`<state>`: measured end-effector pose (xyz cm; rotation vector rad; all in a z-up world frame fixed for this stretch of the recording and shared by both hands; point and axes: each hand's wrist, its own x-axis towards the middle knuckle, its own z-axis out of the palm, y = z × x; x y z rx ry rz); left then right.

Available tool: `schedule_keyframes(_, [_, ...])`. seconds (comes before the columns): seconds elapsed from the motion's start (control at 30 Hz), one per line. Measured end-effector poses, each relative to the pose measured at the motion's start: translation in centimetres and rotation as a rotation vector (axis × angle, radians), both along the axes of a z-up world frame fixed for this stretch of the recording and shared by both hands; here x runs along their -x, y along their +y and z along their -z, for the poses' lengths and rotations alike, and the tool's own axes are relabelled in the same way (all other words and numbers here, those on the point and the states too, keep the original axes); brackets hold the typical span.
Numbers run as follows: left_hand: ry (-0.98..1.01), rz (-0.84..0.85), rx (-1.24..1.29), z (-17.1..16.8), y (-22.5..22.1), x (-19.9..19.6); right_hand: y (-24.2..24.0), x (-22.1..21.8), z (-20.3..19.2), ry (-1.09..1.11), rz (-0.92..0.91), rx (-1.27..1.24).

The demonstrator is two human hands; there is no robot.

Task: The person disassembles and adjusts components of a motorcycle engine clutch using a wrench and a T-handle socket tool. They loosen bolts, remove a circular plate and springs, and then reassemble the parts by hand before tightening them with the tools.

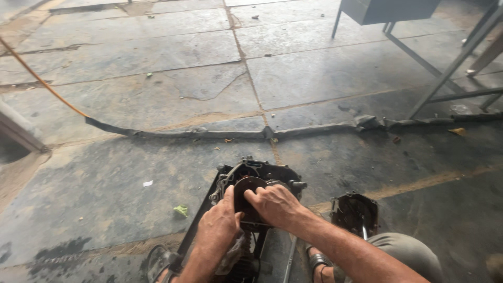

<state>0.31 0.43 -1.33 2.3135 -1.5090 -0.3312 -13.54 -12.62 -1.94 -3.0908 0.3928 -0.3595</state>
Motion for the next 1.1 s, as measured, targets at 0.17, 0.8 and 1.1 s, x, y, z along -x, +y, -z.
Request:
schedule_keyframes(0.17, [-0.021,0.009,0.002,0.1,0.1,0.1,-0.3,-0.4,-0.1,-0.060,0.023,-0.048])
schedule_keyframes(0.8, [-0.010,0.056,-0.147,-0.5,0.2,0.3,-1.1,-0.2,2.5,0.195,0.015,0.034])
schedule_keyframes(1.1, [0.032,0.099,-0.178,-0.3,0.1,2.1,-1.6,-0.2,3.1,0.203,0.004,0.097])
